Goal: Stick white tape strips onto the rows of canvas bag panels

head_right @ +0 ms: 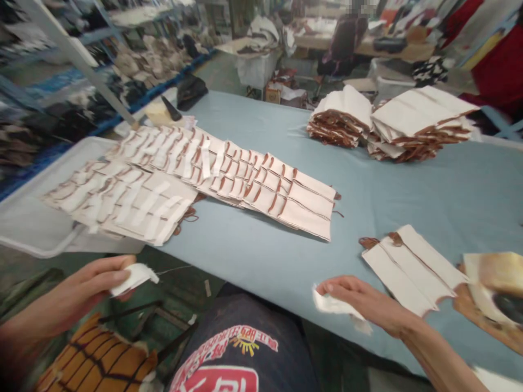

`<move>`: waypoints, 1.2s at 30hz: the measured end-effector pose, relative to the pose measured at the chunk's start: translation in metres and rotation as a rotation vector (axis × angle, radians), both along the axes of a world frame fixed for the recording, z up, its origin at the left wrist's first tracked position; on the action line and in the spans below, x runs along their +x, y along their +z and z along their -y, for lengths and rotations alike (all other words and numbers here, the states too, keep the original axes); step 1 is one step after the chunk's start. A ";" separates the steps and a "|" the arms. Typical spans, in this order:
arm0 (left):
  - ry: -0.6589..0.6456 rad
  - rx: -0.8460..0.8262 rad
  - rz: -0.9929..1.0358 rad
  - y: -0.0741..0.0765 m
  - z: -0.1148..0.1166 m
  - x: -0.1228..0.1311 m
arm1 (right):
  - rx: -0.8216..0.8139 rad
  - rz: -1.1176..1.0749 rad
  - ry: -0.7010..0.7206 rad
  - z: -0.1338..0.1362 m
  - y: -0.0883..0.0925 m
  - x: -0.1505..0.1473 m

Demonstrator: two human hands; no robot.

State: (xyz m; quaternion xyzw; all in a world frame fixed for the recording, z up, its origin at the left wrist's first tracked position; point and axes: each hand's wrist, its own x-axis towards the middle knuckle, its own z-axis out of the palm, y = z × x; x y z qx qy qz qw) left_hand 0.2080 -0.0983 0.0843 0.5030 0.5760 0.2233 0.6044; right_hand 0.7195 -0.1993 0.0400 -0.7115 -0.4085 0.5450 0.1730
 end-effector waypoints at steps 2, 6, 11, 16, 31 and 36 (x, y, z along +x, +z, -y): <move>-0.061 0.011 0.065 0.007 0.000 0.020 | 0.090 0.076 0.147 -0.005 -0.005 -0.024; -0.070 0.015 0.132 0.009 0.007 0.058 | 0.272 0.329 0.472 -0.016 0.005 -0.077; -0.094 0.002 0.222 0.009 0.019 0.097 | 0.412 0.529 0.678 -0.030 0.029 -0.111; -0.123 0.039 0.267 0.010 0.026 0.126 | 0.489 0.357 0.566 -0.029 0.042 -0.112; -0.273 0.094 0.150 0.011 0.045 0.173 | 0.037 -0.971 -0.111 -0.007 0.021 -0.140; -0.319 0.058 0.114 0.008 0.047 0.175 | 0.068 -1.030 -0.108 -0.007 0.019 -0.138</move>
